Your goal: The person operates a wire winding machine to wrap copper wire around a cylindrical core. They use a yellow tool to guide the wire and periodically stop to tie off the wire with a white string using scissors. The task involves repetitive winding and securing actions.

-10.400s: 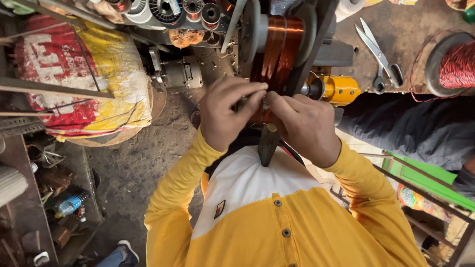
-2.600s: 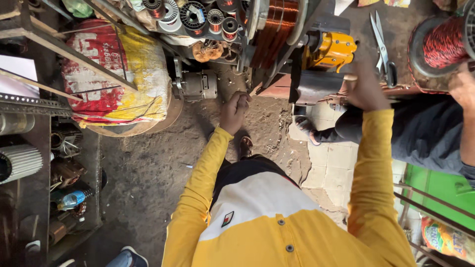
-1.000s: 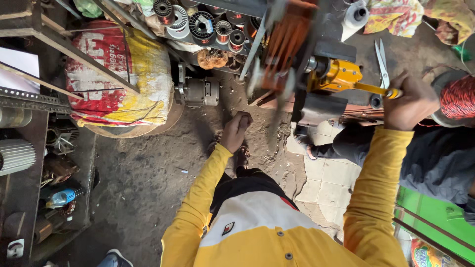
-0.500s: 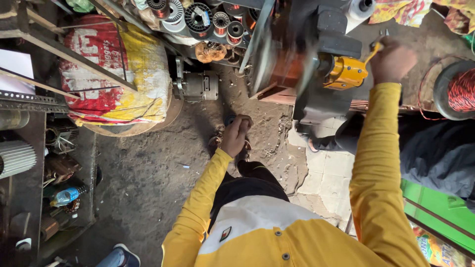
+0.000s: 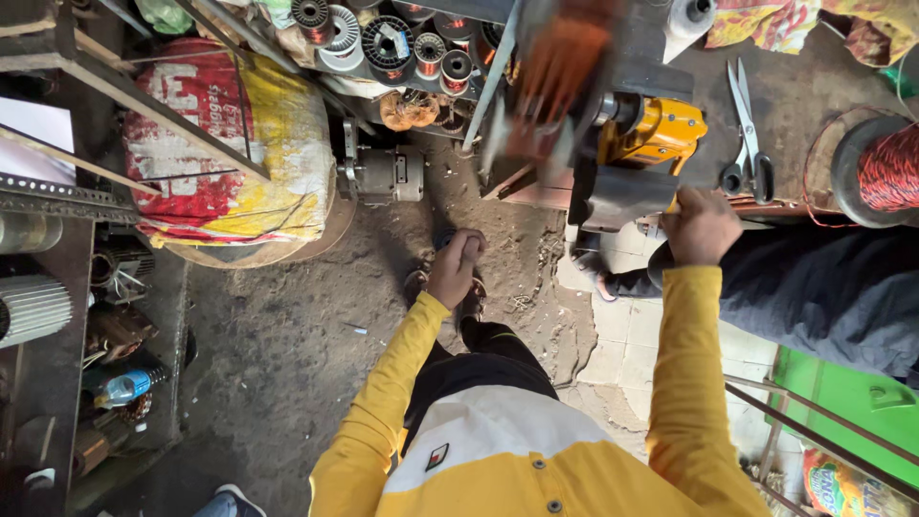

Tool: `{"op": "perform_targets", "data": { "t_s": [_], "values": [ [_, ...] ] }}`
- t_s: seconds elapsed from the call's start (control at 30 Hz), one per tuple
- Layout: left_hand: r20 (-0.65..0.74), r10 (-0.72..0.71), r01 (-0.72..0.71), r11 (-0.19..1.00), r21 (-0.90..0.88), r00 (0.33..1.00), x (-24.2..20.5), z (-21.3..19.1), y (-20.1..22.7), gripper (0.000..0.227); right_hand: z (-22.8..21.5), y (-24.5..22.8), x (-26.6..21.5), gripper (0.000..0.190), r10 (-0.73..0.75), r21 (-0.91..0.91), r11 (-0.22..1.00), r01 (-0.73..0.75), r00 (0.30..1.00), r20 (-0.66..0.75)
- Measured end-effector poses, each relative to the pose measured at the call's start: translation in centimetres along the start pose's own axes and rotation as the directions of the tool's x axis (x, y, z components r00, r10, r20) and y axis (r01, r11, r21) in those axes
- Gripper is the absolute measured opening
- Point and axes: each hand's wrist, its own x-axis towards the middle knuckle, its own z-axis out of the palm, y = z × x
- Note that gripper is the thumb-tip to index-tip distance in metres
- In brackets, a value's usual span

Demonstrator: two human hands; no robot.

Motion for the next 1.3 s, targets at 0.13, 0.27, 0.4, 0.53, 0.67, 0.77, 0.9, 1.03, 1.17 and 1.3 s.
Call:
{"op": "perform_targets", "data": {
  "t_s": [0.13,0.27,0.4,0.53,0.67,0.77,0.9,1.03,1.17,1.3],
  "values": [
    [-0.024,0.034,-0.036,0.998,-0.056,0.999,0.4,0.2,0.3,0.018,-5.7,-1.7,1.4,0.018,-0.055,0.040,0.997,0.063,0.985,-0.166],
    [-0.031,0.041,-0.040,0.999,0.034,0.999,1.1,0.0,0.9,0.016,-8.1,0.2,3.5,0.021,-0.046,0.020,0.998,0.052,0.973,-0.224],
    [-0.026,-0.001,0.002,0.999,0.049,1.000,1.8,-0.2,1.4,0.015,-6.2,4.1,8.3,0.022,-0.051,-0.036,0.998,0.043,0.955,-0.292],
    [-0.024,0.024,-0.025,0.999,-0.028,0.999,2.4,-0.1,1.4,0.015,-1.7,7.5,13.3,0.018,-0.019,0.017,0.999,0.026,0.940,-0.342],
    [-0.028,0.013,-0.013,1.000,0.001,1.000,2.0,0.0,0.9,0.015,3.8,9.7,15.1,0.009,-0.085,-0.149,0.988,0.039,0.945,-0.316],
    [-0.023,0.025,-0.025,1.000,-0.007,0.999,1.5,-0.1,0.6,0.014,8.8,10.1,14.5,0.006,0.014,-0.259,0.963,-0.073,0.975,-0.222],
    [0.010,-0.018,0.018,1.000,-0.013,1.000,0.6,-0.1,0.2,0.014,12.8,9.0,10.2,0.017,0.077,-0.250,0.961,-0.120,0.982,-0.173],
    [0.018,0.000,0.001,1.000,-0.014,1.000,-0.1,-0.3,-0.1,0.015,10.5,6.0,5.1,0.019,0.299,-0.242,0.940,-0.239,0.921,0.251],
    [-0.026,-0.004,0.005,1.000,0.020,1.000,-0.1,-0.1,-0.1,0.013,2.0,0.8,0.4,0.027,-0.008,-0.052,0.999,0.007,1.000,-0.013],
    [-0.006,-0.041,0.041,0.999,0.033,0.999,0.0,-0.1,0.2,0.015,-5.1,-1.8,0.7,0.020,-0.065,0.048,0.996,0.074,0.983,-0.170]
  ]
}}
